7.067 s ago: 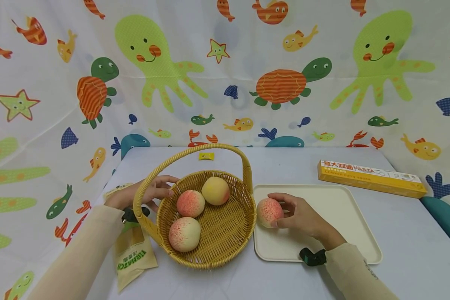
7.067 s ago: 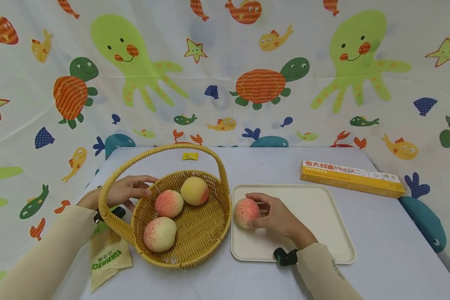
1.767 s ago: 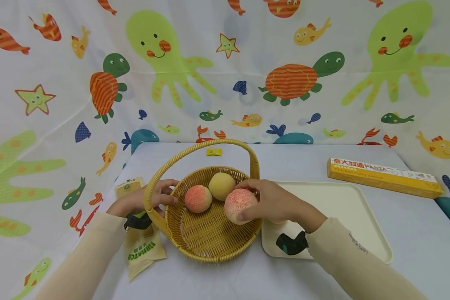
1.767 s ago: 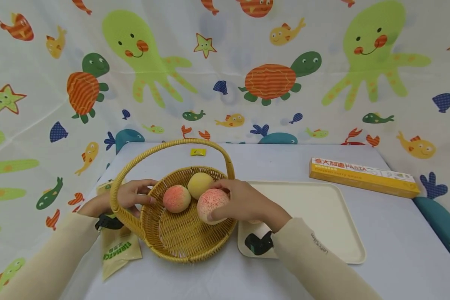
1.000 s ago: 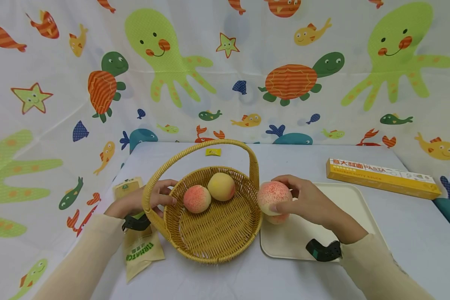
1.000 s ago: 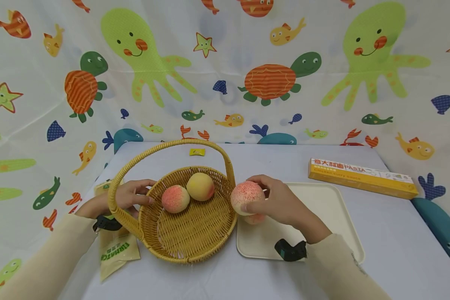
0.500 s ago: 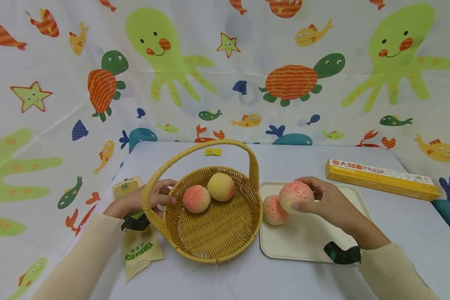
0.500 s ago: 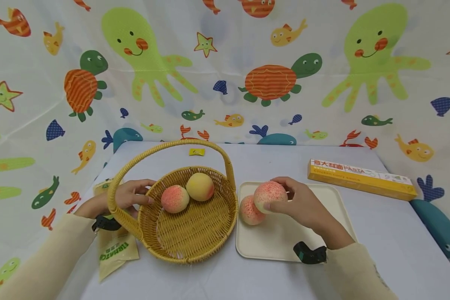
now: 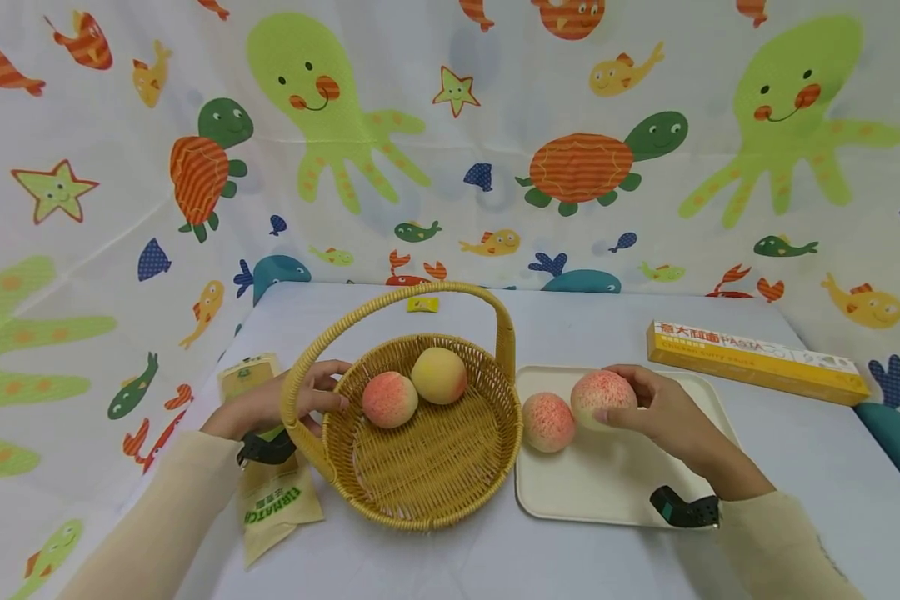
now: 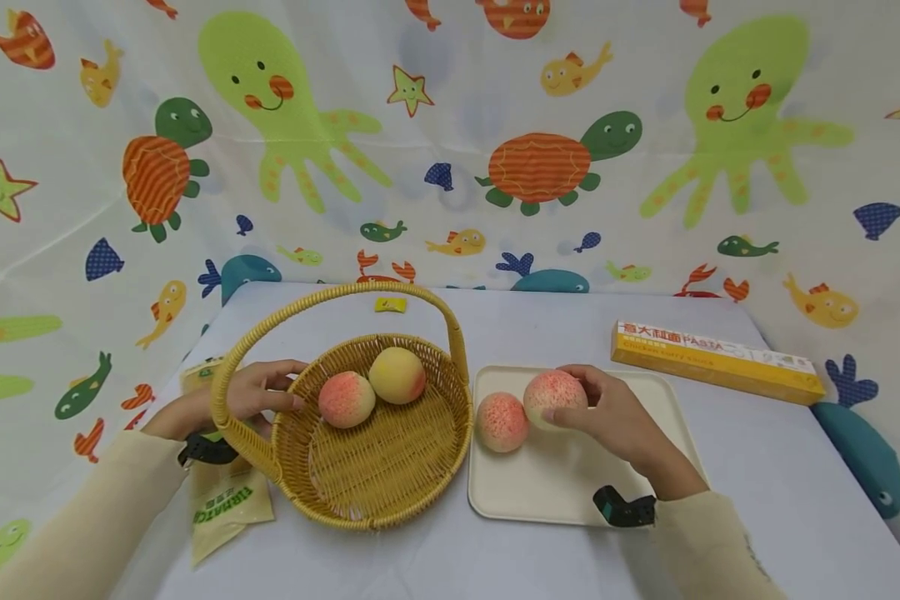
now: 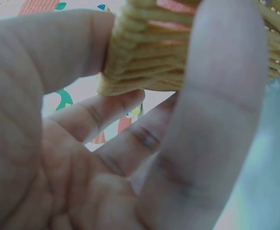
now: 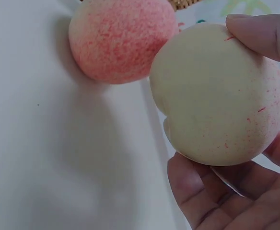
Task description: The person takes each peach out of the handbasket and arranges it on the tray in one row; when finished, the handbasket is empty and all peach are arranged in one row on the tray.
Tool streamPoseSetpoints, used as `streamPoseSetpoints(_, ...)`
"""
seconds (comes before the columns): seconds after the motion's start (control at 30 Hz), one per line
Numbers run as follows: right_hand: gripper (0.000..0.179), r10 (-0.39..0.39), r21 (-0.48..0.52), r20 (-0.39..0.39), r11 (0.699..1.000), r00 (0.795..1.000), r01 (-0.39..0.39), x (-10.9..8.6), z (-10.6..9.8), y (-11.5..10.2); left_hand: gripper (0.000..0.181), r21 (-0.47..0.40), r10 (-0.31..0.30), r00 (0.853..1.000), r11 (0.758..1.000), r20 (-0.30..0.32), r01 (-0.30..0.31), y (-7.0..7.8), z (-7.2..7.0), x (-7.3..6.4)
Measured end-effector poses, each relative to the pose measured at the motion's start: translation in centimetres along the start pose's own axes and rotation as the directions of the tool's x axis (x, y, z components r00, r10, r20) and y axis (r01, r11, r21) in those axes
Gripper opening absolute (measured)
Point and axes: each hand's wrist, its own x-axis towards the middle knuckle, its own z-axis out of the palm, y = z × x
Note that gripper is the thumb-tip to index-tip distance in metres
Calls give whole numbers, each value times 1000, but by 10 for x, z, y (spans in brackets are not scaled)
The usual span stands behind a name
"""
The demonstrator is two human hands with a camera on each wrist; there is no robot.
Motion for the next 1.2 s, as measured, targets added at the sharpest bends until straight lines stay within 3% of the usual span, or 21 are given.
streamPoseSetpoints(0.57, 74, 85, 9, -1, 996, 996, -85, 9, 16, 27, 64, 7, 42, 999, 999, 15, -42, -4, -1, -6)
streamPoseSetpoints(1.2, 74, 90, 46, -41, 995, 995, -88, 1, 22, 31, 64, 5, 52, 999, 999, 11, -52, -1, -2, -5)
